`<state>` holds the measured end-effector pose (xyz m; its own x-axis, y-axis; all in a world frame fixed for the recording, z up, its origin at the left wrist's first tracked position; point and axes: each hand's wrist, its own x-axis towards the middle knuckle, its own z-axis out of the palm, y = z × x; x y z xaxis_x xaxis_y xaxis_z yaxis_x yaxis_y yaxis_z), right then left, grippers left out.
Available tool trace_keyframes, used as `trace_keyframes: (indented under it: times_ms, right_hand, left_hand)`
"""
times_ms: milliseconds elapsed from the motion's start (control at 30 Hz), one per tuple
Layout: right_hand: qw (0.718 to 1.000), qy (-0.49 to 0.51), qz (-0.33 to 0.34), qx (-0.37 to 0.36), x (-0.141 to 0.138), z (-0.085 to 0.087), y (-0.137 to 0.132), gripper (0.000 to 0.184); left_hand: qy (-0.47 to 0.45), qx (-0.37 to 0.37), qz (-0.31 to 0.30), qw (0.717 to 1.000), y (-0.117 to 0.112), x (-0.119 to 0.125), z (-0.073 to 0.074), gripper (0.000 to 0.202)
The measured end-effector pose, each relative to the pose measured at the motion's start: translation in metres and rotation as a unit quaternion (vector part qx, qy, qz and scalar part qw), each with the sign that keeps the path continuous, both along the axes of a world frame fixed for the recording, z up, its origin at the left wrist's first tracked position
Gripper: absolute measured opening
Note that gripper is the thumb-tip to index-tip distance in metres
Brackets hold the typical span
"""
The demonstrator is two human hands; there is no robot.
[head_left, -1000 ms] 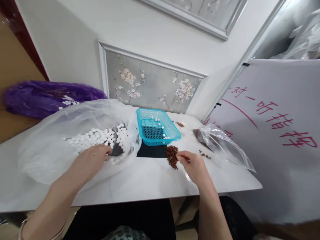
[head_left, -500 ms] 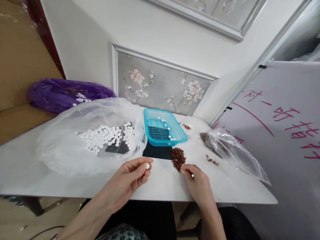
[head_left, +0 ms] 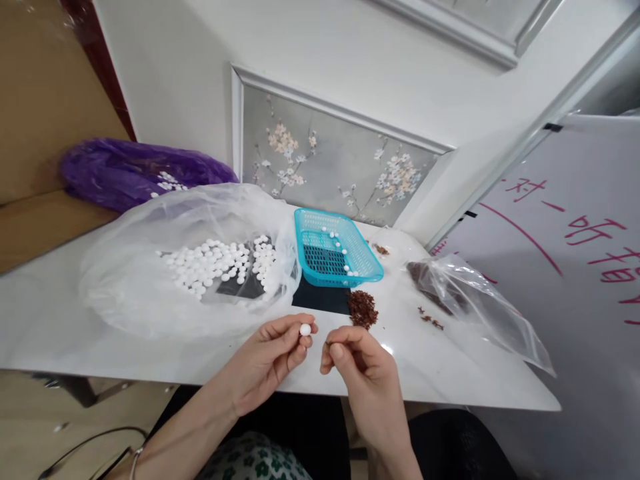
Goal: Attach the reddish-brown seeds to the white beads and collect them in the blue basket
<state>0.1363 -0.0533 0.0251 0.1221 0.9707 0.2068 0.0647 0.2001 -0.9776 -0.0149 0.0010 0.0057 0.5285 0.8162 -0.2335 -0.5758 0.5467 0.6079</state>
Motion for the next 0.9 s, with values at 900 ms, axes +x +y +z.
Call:
trace_keyframes:
  times_ms: [900]
  right_hand:
    - [0.981, -0.149, -0.080, 0.098, -0.027, -0.009, 0.002, 0.017]
  left_hand:
    - [0.020, 0.050, -0.012, 0.998, -0.002, 0.002, -0.006, 0.015]
